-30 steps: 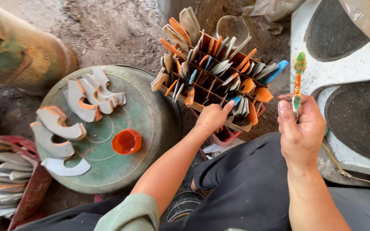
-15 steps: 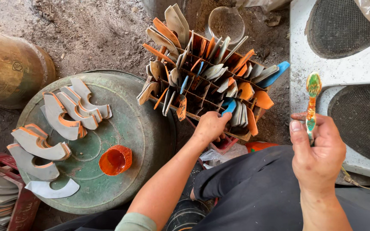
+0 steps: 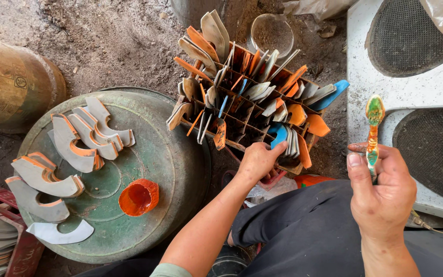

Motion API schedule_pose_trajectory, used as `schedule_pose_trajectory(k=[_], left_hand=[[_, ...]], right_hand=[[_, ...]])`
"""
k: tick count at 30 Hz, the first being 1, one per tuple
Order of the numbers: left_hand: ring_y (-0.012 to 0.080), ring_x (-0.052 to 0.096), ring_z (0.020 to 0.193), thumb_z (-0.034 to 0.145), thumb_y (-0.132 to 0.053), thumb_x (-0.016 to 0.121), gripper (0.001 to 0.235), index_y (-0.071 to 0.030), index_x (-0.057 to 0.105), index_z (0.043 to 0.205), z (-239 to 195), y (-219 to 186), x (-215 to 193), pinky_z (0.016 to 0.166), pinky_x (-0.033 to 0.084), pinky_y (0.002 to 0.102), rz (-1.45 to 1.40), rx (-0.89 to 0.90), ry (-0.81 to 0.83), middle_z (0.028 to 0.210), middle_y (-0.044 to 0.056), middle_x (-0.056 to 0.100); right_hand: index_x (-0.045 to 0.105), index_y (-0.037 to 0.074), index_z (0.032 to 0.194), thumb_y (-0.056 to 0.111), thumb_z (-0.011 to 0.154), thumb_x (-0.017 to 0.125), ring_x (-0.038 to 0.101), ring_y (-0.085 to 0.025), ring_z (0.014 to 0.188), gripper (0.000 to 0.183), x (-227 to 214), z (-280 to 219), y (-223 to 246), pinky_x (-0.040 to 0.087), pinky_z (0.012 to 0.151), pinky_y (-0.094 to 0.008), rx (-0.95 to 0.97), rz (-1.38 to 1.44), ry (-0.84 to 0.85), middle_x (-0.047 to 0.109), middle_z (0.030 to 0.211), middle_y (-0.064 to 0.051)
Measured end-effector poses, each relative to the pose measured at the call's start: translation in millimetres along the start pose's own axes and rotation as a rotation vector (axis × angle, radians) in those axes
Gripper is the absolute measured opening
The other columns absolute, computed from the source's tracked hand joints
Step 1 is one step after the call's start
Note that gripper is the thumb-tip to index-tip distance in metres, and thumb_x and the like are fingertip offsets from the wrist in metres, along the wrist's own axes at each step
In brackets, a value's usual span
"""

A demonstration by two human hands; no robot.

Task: The person sits on the ground and applies orange paint to the edges of curved ceramic pieces using a small brush. They repeatedly dip the brush into a small container of paint and carefully coat the edges of each piece before placing them into a cardboard drying rack.

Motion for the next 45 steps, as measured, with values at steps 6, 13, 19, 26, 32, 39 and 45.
schedule_pose_trajectory(k=[6,13,19,26,32,39,45], left_hand=[[0.0230,0.068,0.045,0.096,-0.046,0.058,0.063,0.011,0.070,0.075,0.6,5.0,0.0,0.045,0.055,0.035,-0.022,0.025,-0.006,0.059,0.019,0.071],[0.0235,0.068,0.048,0.105,-0.042,0.044,0.061,0.013,0.064,0.089,-5.4,10.8,14.5,0.044,0.055,0.038,-0.119,0.014,0.020,0.070,0.018,0.073],[0.0240,0.066,0.046,0.103,-0.044,0.046,0.060,0.011,0.064,0.089,9.7,17.3,14.5,0.043,0.053,0.038,-0.172,0.010,0.066,0.071,0.018,0.074],[0.0241,0.065,0.046,0.101,-0.045,0.051,0.057,0.011,0.060,0.100,6.5,20.7,13.2,0.042,0.051,0.037,-0.252,-0.030,0.051,0.071,0.019,0.073],[0.0226,0.065,0.046,0.101,-0.054,0.051,0.067,0.012,0.059,0.103,-1.2,19.4,12.7,0.038,0.048,0.036,-0.351,-0.074,0.045,0.070,0.018,0.071],[0.0244,0.067,0.048,0.098,-0.058,0.051,0.067,0.008,0.045,0.110,-10.0,19.1,23.3,0.040,0.046,0.038,-0.498,-0.142,0.103,0.074,0.020,0.072],[0.0198,0.056,0.040,0.096,-0.074,0.043,0.088,0.008,0.071,0.081,-20.9,31.4,29.1,0.046,0.045,0.038,-0.419,-0.275,0.192,0.060,0.020,0.069]], right_hand=[[0.064,0.000,0.122,0.011,0.109,0.068,0.052,-0.001,0.072,0.017,0.2,-1.5,0.3,0.040,0.068,-0.019,0.040,-0.038,-0.013,0.065,0.086,0.000],[0.065,0.000,0.121,0.012,0.108,0.069,0.053,-0.002,0.073,0.018,2.0,-0.9,3.5,0.041,0.071,-0.019,0.059,-0.068,-0.018,0.066,0.086,-0.001],[0.064,-0.001,0.123,0.012,0.109,0.068,0.055,-0.001,0.082,0.020,5.4,-1.8,9.0,0.043,0.079,-0.019,0.013,-0.019,0.007,0.067,0.092,0.000],[0.065,-0.002,0.122,0.012,0.109,0.068,0.054,-0.001,0.081,0.019,7.8,-1.9,13.5,0.042,0.078,-0.019,-0.006,-0.068,0.008,0.066,0.090,0.000],[0.066,0.000,0.123,0.013,0.108,0.068,0.048,-0.001,0.072,0.019,7.9,-2.4,12.4,0.037,0.067,-0.019,0.049,-0.044,-0.002,0.062,0.083,0.001],[0.066,0.000,0.122,0.014,0.110,0.068,0.052,0.000,0.076,0.019,10.0,-2.6,23.8,0.040,0.074,-0.019,-0.029,-0.062,0.006,0.064,0.084,0.002],[0.067,0.001,0.121,0.015,0.108,0.069,0.052,-0.001,0.077,0.019,7.7,-3.2,22.5,0.040,0.074,-0.019,-0.029,-0.097,-0.005,0.064,0.082,0.001]])
Point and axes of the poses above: each hand's wrist, its own z-axis towards the middle knuckle, its own x-axis out of the palm, y = z × x, the point moved 10 cm from there along z, towards the middle knuckle
